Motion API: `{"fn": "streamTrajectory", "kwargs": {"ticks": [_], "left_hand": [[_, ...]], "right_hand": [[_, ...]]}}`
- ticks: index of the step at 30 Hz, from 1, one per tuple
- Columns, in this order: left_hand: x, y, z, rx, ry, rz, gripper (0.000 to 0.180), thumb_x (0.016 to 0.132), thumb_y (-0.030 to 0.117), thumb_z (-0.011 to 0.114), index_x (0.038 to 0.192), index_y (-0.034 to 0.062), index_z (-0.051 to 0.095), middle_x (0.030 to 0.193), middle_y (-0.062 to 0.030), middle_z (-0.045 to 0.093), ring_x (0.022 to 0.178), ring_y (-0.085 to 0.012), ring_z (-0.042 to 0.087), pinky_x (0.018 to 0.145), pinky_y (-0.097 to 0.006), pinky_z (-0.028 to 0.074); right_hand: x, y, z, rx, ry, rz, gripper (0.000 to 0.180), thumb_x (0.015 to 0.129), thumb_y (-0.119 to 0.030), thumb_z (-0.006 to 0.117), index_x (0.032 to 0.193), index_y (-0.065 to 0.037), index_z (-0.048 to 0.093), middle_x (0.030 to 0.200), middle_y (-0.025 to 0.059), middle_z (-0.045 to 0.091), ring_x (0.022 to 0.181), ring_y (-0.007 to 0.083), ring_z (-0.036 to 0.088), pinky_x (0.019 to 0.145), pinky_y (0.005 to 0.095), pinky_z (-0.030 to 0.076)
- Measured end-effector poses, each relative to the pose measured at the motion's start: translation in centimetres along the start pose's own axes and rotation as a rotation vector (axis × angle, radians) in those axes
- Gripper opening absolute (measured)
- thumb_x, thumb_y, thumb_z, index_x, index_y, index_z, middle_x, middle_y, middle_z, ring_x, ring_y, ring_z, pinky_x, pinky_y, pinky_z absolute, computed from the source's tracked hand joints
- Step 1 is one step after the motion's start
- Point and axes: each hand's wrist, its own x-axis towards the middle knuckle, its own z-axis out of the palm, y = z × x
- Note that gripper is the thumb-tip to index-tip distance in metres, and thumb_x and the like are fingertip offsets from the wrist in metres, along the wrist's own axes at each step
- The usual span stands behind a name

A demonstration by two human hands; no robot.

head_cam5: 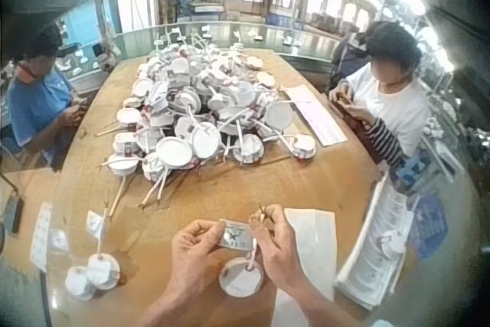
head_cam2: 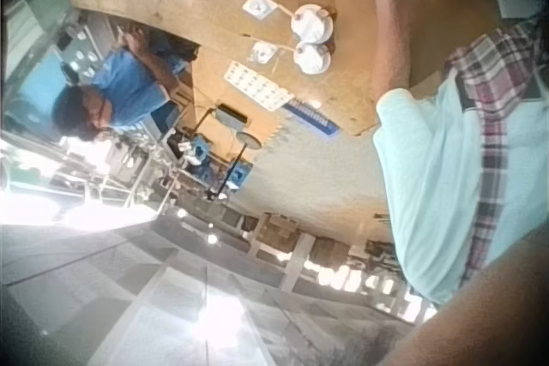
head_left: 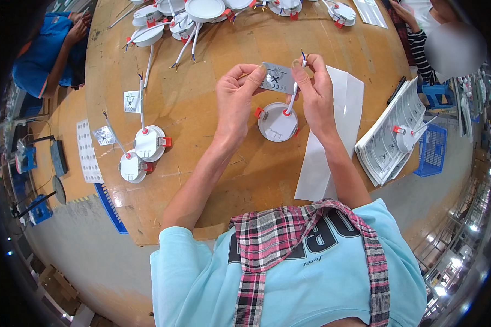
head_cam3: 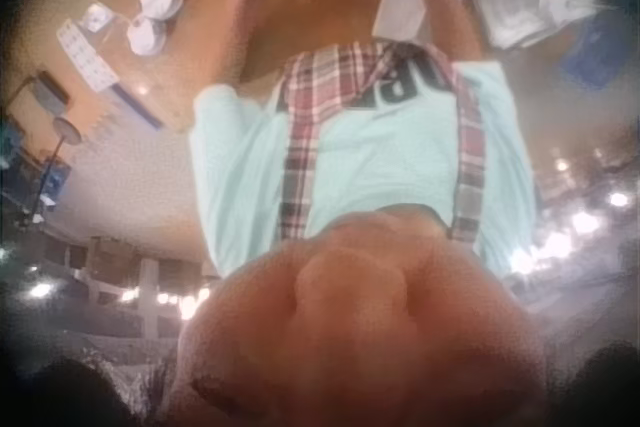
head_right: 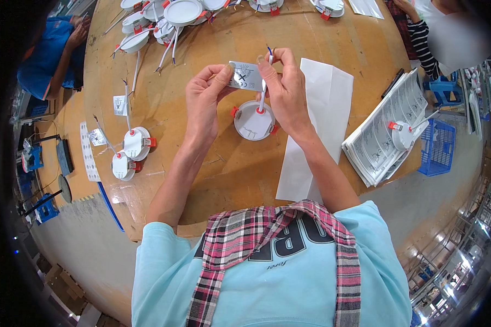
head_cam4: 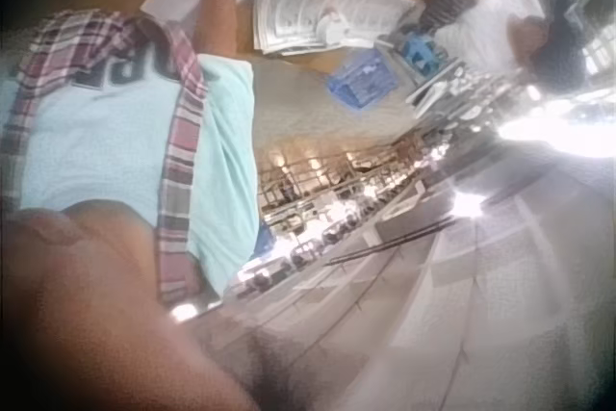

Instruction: The person peels adhesive labels from a backing sheet and wraps them around the wires of small light fixtures by hand, setting the labeled lights onto the table.

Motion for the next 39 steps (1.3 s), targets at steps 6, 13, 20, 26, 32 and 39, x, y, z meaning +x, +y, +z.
{"fn": "streamTrajectory", "kwargs": {"ticks": [6,13,20,26,32,39], "left_hand": [[0.2,0.1,-0.3,0.014,-0.053,-0.063,0.034,0.095,0.035,0.053,0.098,0.0019,0.062,0.089,-0.0096,0.068,0.082,-0.0146,0.066,0.083,-0.029,0.051],[0.4,0.9,-0.2,0.073,-0.008,-0.079,0.039,0.094,0.038,0.054,0.108,0.003,0.061,0.088,-0.0064,0.067,0.082,-0.0128,0.064,0.081,-0.027,0.049],[0.5,0.1,-0.8,0.074,-0.073,-0.029,0.01,0.088,0.014,0.065,0.084,0.0056,0.067,0.083,-0.0007,0.065,0.078,-0.0068,0.059,0.077,-0.025,0.047],[0.4,0.3,-0.8,-0.022,-0.128,-0.13,0.014,0.091,0.018,0.062,0.081,0.0074,0.062,0.085,-0.0018,0.065,0.077,-0.0075,0.06,0.08,-0.027,0.05],[0.4,0.8,-1.0,-0.141,-0.182,-0.261,0.016,0.092,0.021,0.06,0.081,0.0088,0.06,0.085,-0.0019,0.065,0.079,-0.0096,0.063,0.083,-0.029,0.051],[0.3,0.8,-1.2,-0.083,-0.161,-0.219,0.014,0.092,0.019,0.06,0.081,0.0104,0.06,0.087,-0.0023,0.067,0.08,-0.0095,0.063,0.082,-0.029,0.052]], "right_hand": [[0.2,0.5,-0.6,0.011,-0.038,0.015,0.029,0.097,-0.027,0.052,0.098,0.002,0.047,0.087,0.0089,0.056,0.054,0.0115,0.058,0.045,0.0245,0.046],[0.3,0.6,-0.7,0.04,-0.075,0.001,0.029,0.098,-0.027,0.05,0.099,0.001,0.046,0.088,0.0088,0.056,0.054,0.0125,0.059,0.045,0.0241,0.046],[-0.1,0.2,-0.3,0.012,-0.081,0.003,0.031,0.098,-0.029,0.05,0.099,0.001,0.046,0.09,0.0092,0.055,0.054,0.0124,0.059,0.045,0.0244,0.047],[-0.3,0.1,-0.3,-0.045,-0.049,-0.01,0.032,0.098,-0.03,0.049,0.099,0.001,0.046,0.083,0.0081,0.056,0.053,0.0121,0.058,0.046,0.0246,0.047],[-0.2,0.4,-0.4,-0.067,-0.062,0.016,0.031,0.098,-0.03,0.049,0.097,0.001,0.047,0.071,0.0063,0.057,0.05,0.0123,0.057,0.044,0.0258,0.042],[-0.5,0.1,-0.2,-0.087,-0.028,0.006,0.029,0.097,-0.027,0.05,0.097,0.001,0.048,0.075,0.0081,0.058,0.05,0.0127,0.056,0.045,0.0265,0.042]]}}
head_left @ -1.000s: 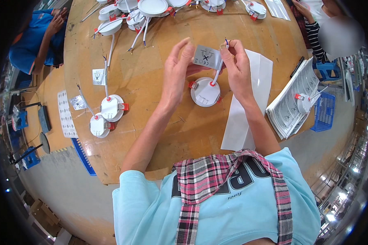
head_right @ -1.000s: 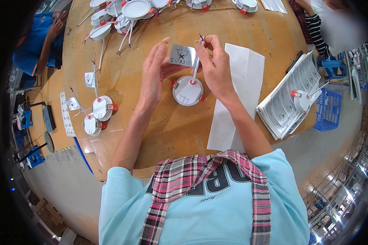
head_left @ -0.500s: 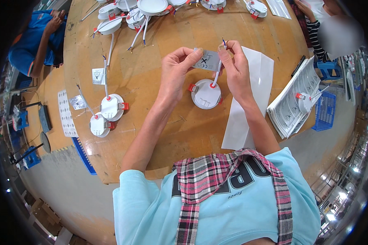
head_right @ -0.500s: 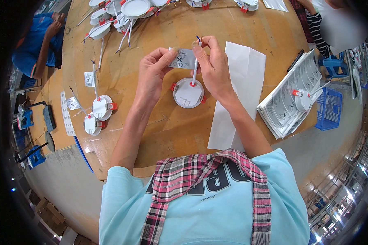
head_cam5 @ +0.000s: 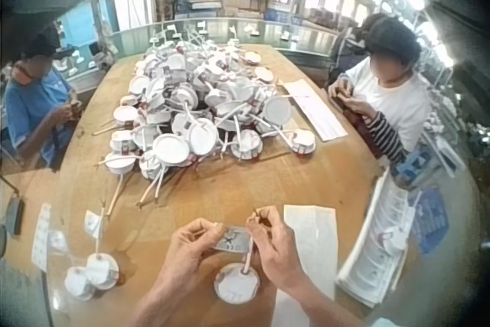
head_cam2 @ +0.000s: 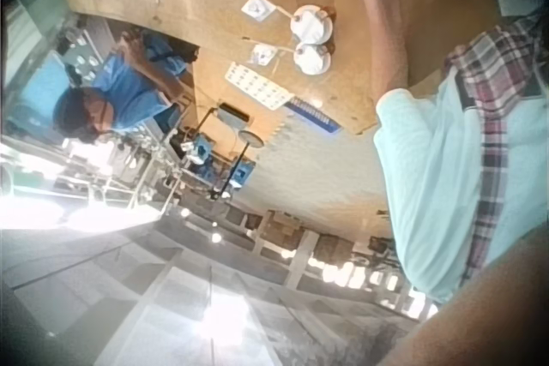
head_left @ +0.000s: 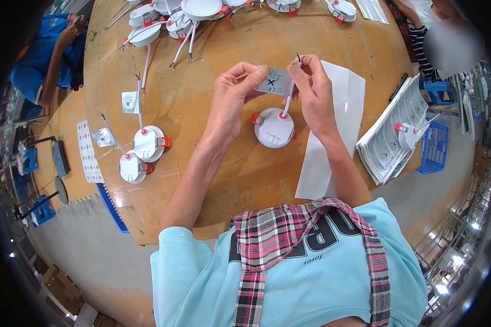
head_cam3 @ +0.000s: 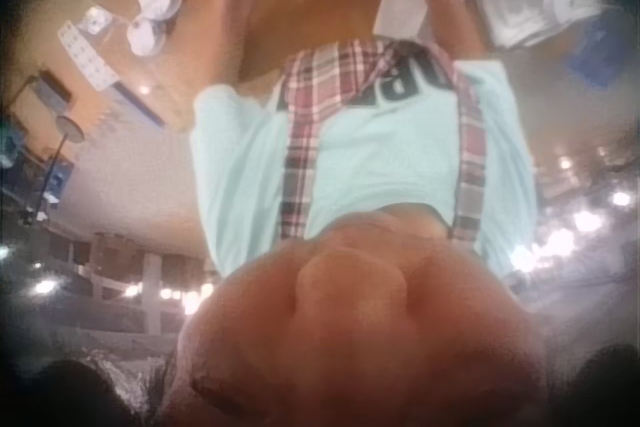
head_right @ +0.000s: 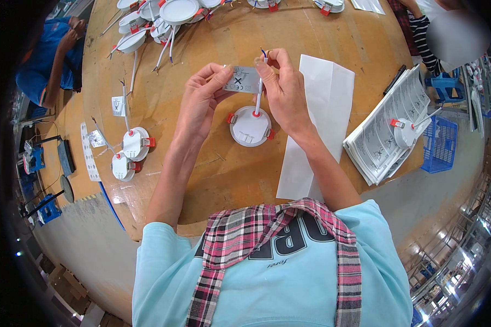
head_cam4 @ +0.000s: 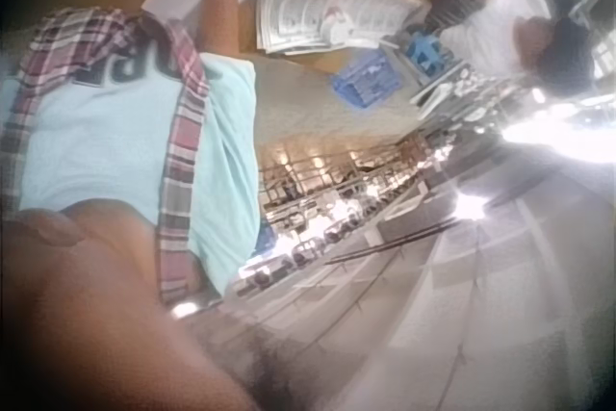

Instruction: The person peels adhesive labels from a backing sheet and wraps them around the wires of small light fixtures by hand, setting the labeled lights onto the table.

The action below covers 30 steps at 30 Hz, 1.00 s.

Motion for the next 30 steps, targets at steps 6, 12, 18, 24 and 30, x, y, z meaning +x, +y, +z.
{"fn": "streamTrajectory", "kwargs": {"ticks": [6,12,18,24,30], "left_hand": [[0.0,0.1,0.1,0.021,-0.003,-0.018,0.014,0.092,0.019,0.06,0.08,0.0104,0.06,0.087,-0.0013,0.067,0.08,-0.0094,0.063,0.082,-0.028,0.051],[-0.2,0.5,0.0,0.01,-0.052,-0.106,0.016,0.092,0.021,0.06,0.081,0.01,0.06,0.084,0.0001,0.066,0.079,-0.008,0.063,0.082,-0.027,0.05],[-0.2,0.5,0.0,0.192,-0.021,0.019,0.016,0.091,0.023,0.062,0.084,0.0086,0.062,0.082,0.0012,0.065,0.078,-0.0058,0.06,0.082,-0.025,0.048],[0.2,-1.0,0.1,0.084,0.033,0.148,0.015,0.09,0.019,0.064,0.086,0.0043,0.063,0.079,-0.0041,0.067,0.073,-0.007,0.06,0.078,-0.025,0.047],[0.4,-1.6,0.0,0.001,0.053,0.16,0.014,0.09,0.017,0.064,0.087,0.0034,0.062,0.078,-0.0022,0.066,0.073,-0.006,0.059,0.076,-0.023,0.047]], "right_hand": [[0.1,0.0,-0.3,-0.062,0.012,-0.032,0.026,0.097,-0.025,0.051,0.096,0.001,0.049,0.075,0.0079,0.058,0.053,0.0124,0.055,0.046,0.0274,0.043],[-0.2,-0.4,-0.3,-0.038,-0.009,-0.02,0.024,0.098,-0.023,0.05,0.095,0.001,0.049,0.073,0.0074,0.058,0.056,0.0106,0.054,0.047,0.0271,0.044],[-0.6,-0.7,0.0,-0.016,0.005,0.011,0.022,0.098,-0.021,0.05,0.096,0.001,0.049,0.072,0.0063,0.058,0.057,0.0098,0.054,0.046,0.0261,0.047],[-0.2,-0.4,0.1,0.007,0.012,0.02,0.021,0.097,-0.022,0.05,0.096,-0.001,0.049,0.073,0.0057,0.058,0.058,0.0097,0.058,0.046,0.0239,0.044],[0.3,-0.7,-0.8,0.215,-0.079,0.185,0.024,0.098,-0.025,0.048,0.095,-0.002,0.05,0.071,0.0037,0.056,0.057,0.0092,0.058,0.05,0.021,0.041]]}}
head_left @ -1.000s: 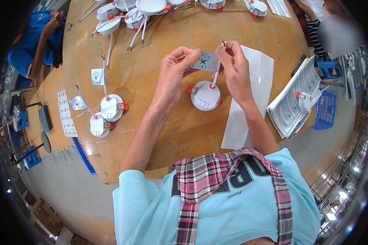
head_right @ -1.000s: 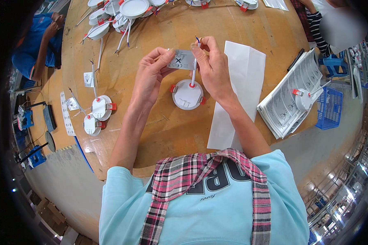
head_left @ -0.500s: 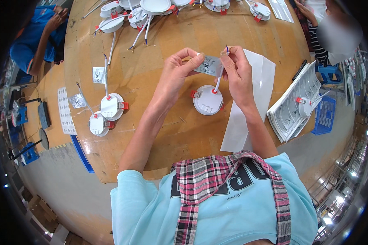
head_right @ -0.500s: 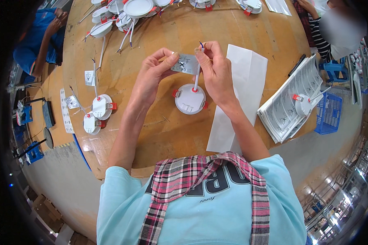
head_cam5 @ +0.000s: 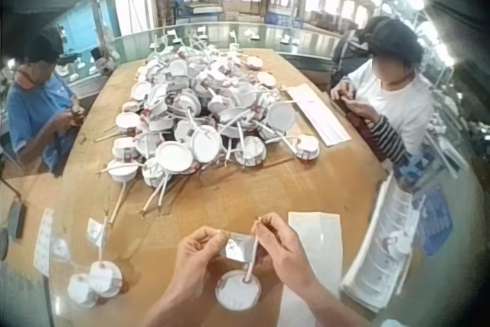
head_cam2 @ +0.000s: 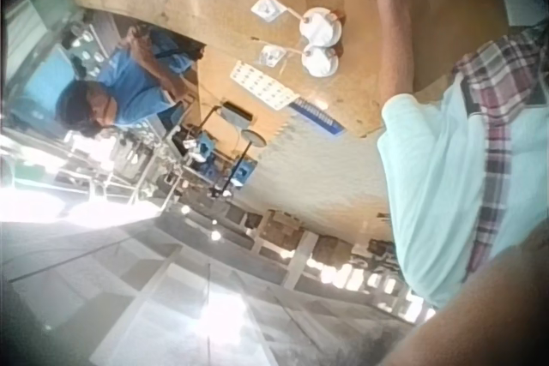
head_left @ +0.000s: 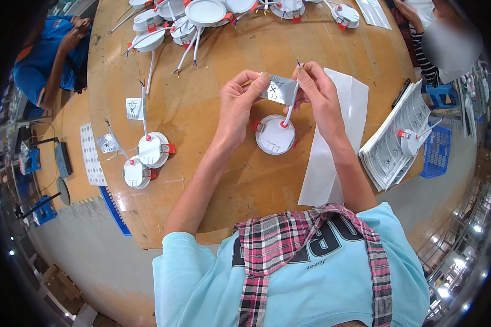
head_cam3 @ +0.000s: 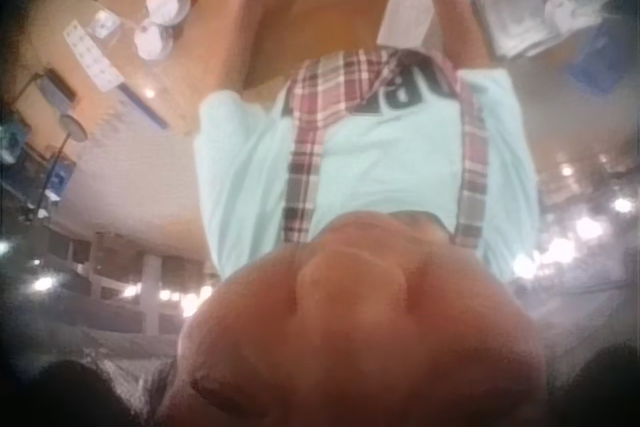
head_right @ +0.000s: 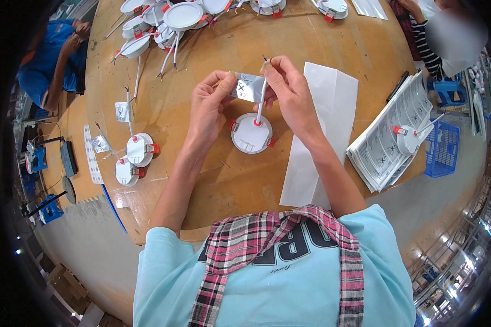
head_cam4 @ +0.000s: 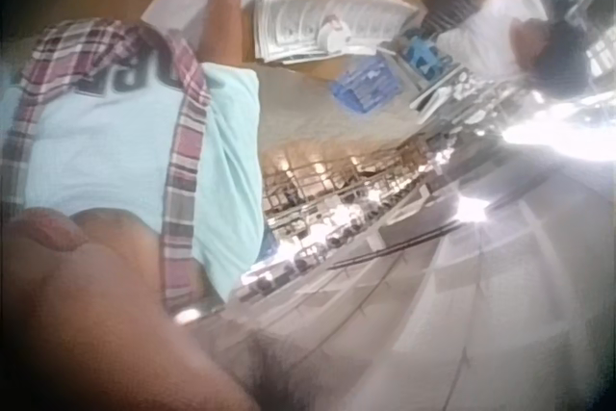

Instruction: The person peels adhesive labels from a backing sheet and wraps them around the wires of small light fixtures by hand, setting the labeled lights onto the table.

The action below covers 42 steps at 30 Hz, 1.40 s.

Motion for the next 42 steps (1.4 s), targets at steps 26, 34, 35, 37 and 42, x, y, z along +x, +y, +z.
{"fn": "streamTrajectory", "kwargs": {"ticks": [26,34,35,37,42], "left_hand": [[0.1,-0.9,-0.1,0.002,0.016,-0.002,0.013,0.089,0.016,0.065,0.087,0.0028,0.064,0.079,-0.0005,0.066,0.073,-0.0039,0.056,0.07,-0.02,0.043],[-0.9,-0.3,0.5,0.07,0.083,0.103,0.013,0.089,0.015,0.066,0.085,0.0018,0.064,0.077,0.0002,0.065,0.071,-0.0029,0.055,0.068,-0.02,0.043],[-1.0,-0.2,0.6,0.092,0.083,0.128,0.014,0.089,0.014,0.065,0.085,0.0014,0.063,0.077,0.0002,0.064,0.071,-0.0028,0.055,0.067,-0.02,0.043],[-1.1,0.0,0.8,0.121,0.066,0.14,0.013,0.089,0.014,0.065,0.085,0.0017,0.064,0.076,0.0006,0.064,0.071,-0.0028,0.055,0.067,-0.02,0.043],[-1.3,-0.5,1.3,0.164,0.074,0.143,0.012,0.089,0.013,0.065,0.085,0.0023,0.064,0.08,0.0002,0.065,0.075,-0.004,0.056,0.07,-0.022,0.044]], "right_hand": [[-0.2,0.5,-0.6,0.033,-0.08,0.03,0.02,0.094,-0.02,0.057,0.093,-0.003,0.048,0.078,0.0036,0.054,0.058,0.0073,0.054,0.049,0.0209,0.039],[-0.7,0.0,-0.2,0.006,-0.074,0.055,0.017,0.093,-0.015,0.058,0.093,-0.002,0.047,0.086,0.0047,0.054,0.058,0.0068,0.053,0.049,0.021,0.04],[-0.7,0.0,-0.4,0.008,-0.073,0.056,0.017,0.093,-0.015,0.058,0.093,-0.002,0.047,0.086,0.0047,0.054,0.058,0.0068,0.053,0.049,0.021,0.04],[-0.6,0.2,-0.8,0.0,-0.077,0.058,0.018,0.092,-0.015,0.059,0.097,-0.001,0.049,0.087,0.0053,0.055,0.06,0.0068,0.053,0.051,0.0215,0.042],[-0.7,1.0,-0.9,0.011,-0.065,0.054,0.027,0.088,-0.016,0.065,0.105,0.0,0.051,0.089,0.0057,0.058,0.064,0.007,0.056,0.057,0.0209,0.046]]}}
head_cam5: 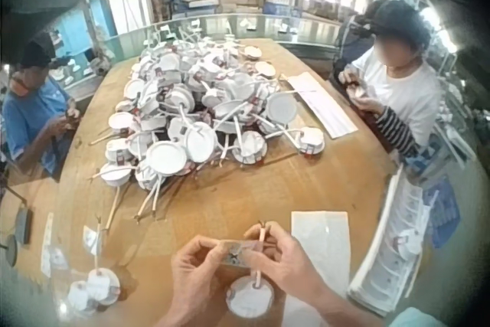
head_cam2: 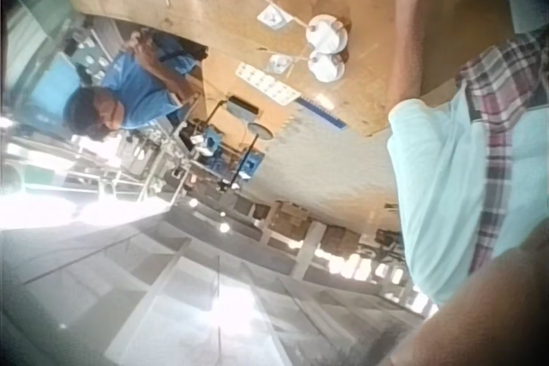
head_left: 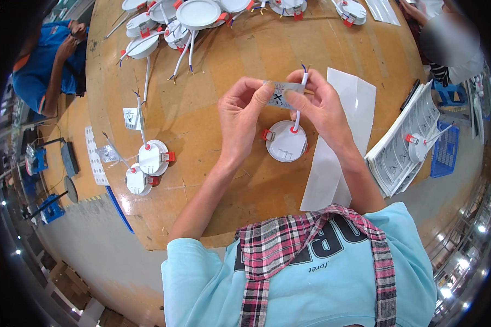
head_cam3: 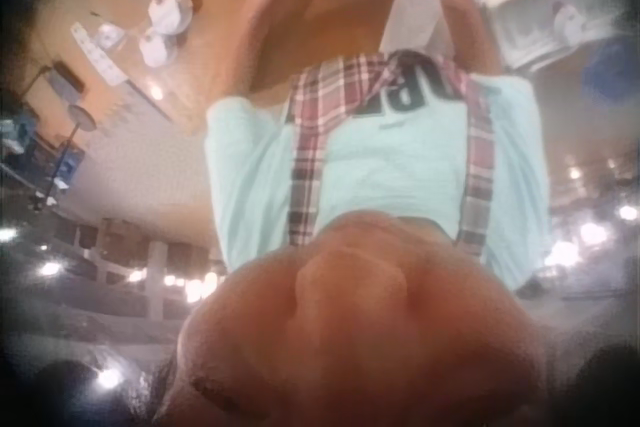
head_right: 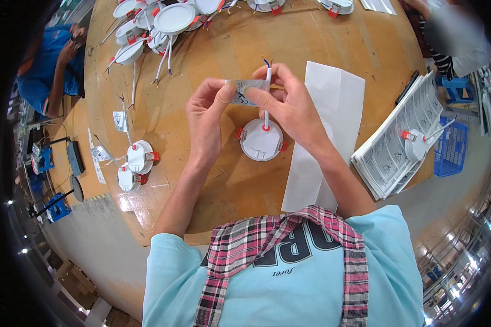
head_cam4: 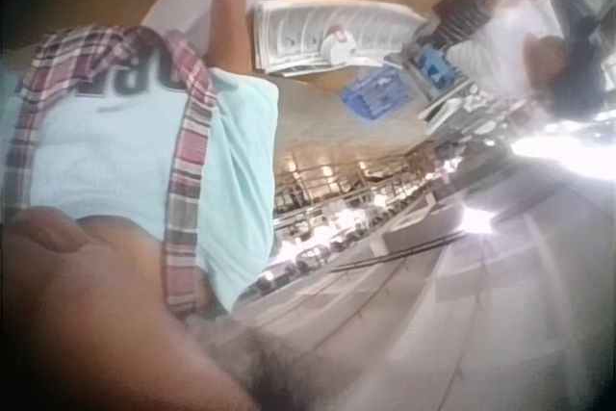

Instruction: The person peels adhesive labels from a backing sheet and wraps them around the wires of small light fixtures by hand, setting the labeled lights onto the table.

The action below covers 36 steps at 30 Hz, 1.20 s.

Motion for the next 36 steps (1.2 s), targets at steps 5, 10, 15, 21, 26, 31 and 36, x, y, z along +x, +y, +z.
{"fn": "streamTrajectory", "kwargs": {"ticks": [5,10,15,21,26,31,36], "left_hand": [[0.0,0.6,0.0,-0.056,0.016,0.02,0.009,0.088,0.01,0.065,0.087,0.0013,0.066,0.09,-0.0042,0.066,0.082,-0.0073,0.057,0.077,-0.024,0.045],[-0.7,0.1,-0.3,-0.082,0.082,0.009,0.007,0.086,0.007,0.067,0.086,0.0006,0.068,0.089,-0.0032,0.066,0.081,-0.0071,0.056,0.075,-0.024,0.045],[-1.4,-0.1,-0.2,-0.06,0.164,0.007,0.006,0.086,0.006,0.066,0.083,0.0009,0.068,0.085,0.0,0.065,0.078,-0.005,0.055,0.071,-0.021,0.044],[-1.9,-0.4,0.0,-0.018,0.089,-0.048,0.011,0.088,0.012,0.064,0.081,0.0027,0.064,0.076,0.0043,0.058,0.074,-0.0035,0.051,0.068,-0.02,0.043],[-2.1,-0.7,0.0,-0.12,0.04,0.008,0.012,0.087,0.011,0.065,0.086,0.0002,0.068,0.079,0.0009,0.064,0.076,-0.0047,0.056,0.07,-0.021,0.045],[-1.7,0.6,-0.4,-0.066,-0.008,0.034,0.013,0.087,0.012,0.066,0.086,-0.0005,0.069,0.078,0.0002,0.065,0.075,-0.0047,0.057,0.066,-0.021,0.046],[-2.0,-0.1,0.0,-0.125,-0.003,0.044,0.014,0.087,0.012,0.066,0.084,-0.0008,0.069,0.078,-0.0004,0.065,0.074,-0.0047,0.057,0.065,-0.021,0.046]], "right_hand": [[-0.4,-0.3,-0.3,-0.004,-0.012,0.046,0.021,0.085,-0.014,0.069,0.097,0.001,0.06,0.081,0.0042,0.063,0.068,0.0065,0.058,0.059,0.0206,0.047],[-0.6,0.0,-0.3,-0.007,0.072,-0.043,0.013,0.083,-0.009,0.069,0.09,0.002,0.066,0.076,0.0041,0.066,0.066,0.0045,0.057,0.057,0.0197,0.044],[-1.3,-0.3,1.1,0.039,0.124,-0.005,0.01,0.084,-0.006,0.066,0.091,0.001,0.064,0.074,0.0009,0.061,0.064,0.0035,0.052,0.055,0.0195,0.039],[-1.2,-0.1,0.8,-0.152,0.157,-0.085,0.009,0.086,-0.007,0.064,0.082,-0.001,0.058,0.073,-0.0057,0.048,0.067,0.0015,0.04,0.056,0.0189,0.031],[-2.0,-0.3,1.4,-0.156,0.188,-0.175,0.014,0.088,-0.005,0.061,0.077,-0.001,0.053,0.073,-0.005,0.044,0.067,0.0031,0.038,0.059,0.0191,0.031],[-1.8,0.0,2.1,-0.125,0.248,-0.254,0.011,0.088,-0.005,0.06,0.081,0.0,0.054,0.074,-0.0035,0.047,0.069,0.0042,0.042,0.064,0.0187,0.035],[-2.2,-0.2,0.9,-0.129,0.175,-0.158,0.007,0.089,-0.005,0.059,0.084,-0.001,0.056,0.077,-0.0024,0.051,0.074,0.005,0.047,0.069,0.0187,0.038]]}}
